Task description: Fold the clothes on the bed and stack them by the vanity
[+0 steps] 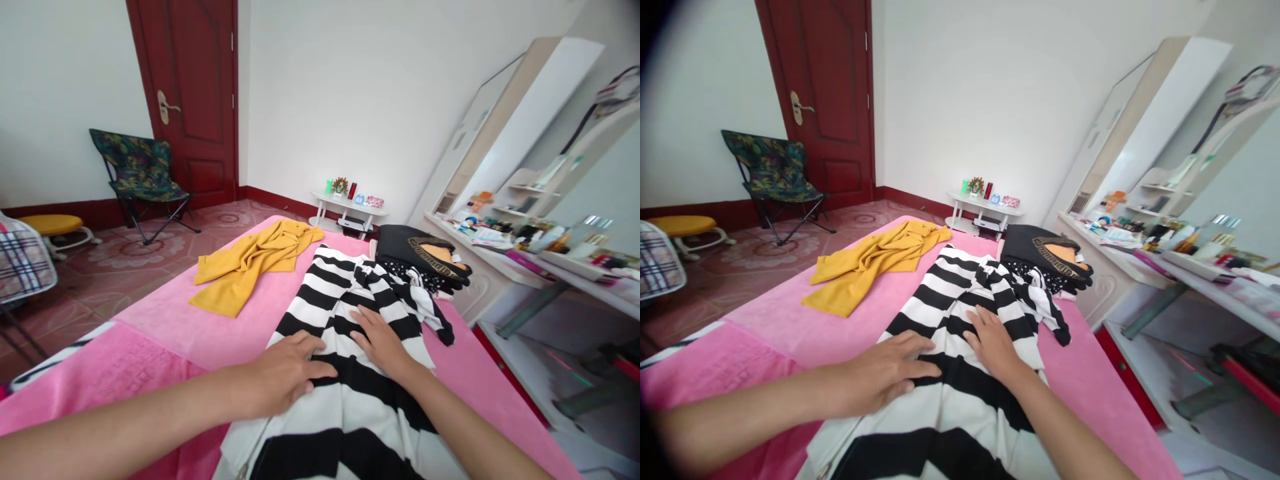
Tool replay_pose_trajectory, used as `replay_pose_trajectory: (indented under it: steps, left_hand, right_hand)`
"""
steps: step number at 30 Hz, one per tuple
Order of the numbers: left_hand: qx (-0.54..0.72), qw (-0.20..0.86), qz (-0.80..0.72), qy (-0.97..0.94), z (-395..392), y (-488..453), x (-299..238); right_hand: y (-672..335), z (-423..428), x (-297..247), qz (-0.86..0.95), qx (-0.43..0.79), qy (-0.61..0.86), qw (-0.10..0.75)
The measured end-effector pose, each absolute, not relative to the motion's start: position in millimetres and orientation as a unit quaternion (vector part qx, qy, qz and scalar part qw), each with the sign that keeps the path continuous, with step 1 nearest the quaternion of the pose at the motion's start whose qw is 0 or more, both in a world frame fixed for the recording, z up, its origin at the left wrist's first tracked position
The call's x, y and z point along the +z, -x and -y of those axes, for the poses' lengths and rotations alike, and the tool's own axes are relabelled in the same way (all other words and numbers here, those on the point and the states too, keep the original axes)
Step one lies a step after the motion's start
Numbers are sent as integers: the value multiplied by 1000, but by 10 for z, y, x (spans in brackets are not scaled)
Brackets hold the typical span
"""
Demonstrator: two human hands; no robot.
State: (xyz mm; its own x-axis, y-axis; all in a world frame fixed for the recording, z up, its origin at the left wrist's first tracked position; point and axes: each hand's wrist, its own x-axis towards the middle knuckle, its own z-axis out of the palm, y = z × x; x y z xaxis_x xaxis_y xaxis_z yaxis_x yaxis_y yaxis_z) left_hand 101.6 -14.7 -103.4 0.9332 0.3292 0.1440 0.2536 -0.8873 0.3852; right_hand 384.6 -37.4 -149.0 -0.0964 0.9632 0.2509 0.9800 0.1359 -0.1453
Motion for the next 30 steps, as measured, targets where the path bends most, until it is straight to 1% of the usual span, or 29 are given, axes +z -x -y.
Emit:
replay_pose_trajectory:
  steps: [4, 8, 11, 13, 15, 21, 24, 30]
  left_hand:
    - [99, 163, -130, -973, 120, -1154, -986]
    - [113, 216, -122, -962, 21, -1254, -1015]
    - [164, 235, -164, -944, -178, -1318, -1056]
    - [209, 207, -220, -930, -362, -1368, -1114]
    - [225, 175, -266, -921, -528, -1420, -1201]
    - [192, 120, -278, -934, -610, -1521, -1412]
    - [167, 116, -278, -939, -565, -1517, -1395]
    - [145, 145, -282, -937, -599, -1500, -1306]
  right_hand:
    - [-3815, 166, -1418, 734, 12, 641, 223]
    - [-3840, -256, -1348, 669, 77, 662, 329]
    - [-3828, -603, -1256, 627, 51, 685, 368]
    - [-3794, -829, -1191, 619, 23, 693, 370]
    - [-3749, -1058, -1144, 611, 22, 701, 368]
    - [-3632, -1779, -1147, 575, 45, 740, 346]
    - [-3586, -2103, -1183, 547, 48, 772, 319]
    - [-3513, -2569, -1243, 517, 49, 821, 236]
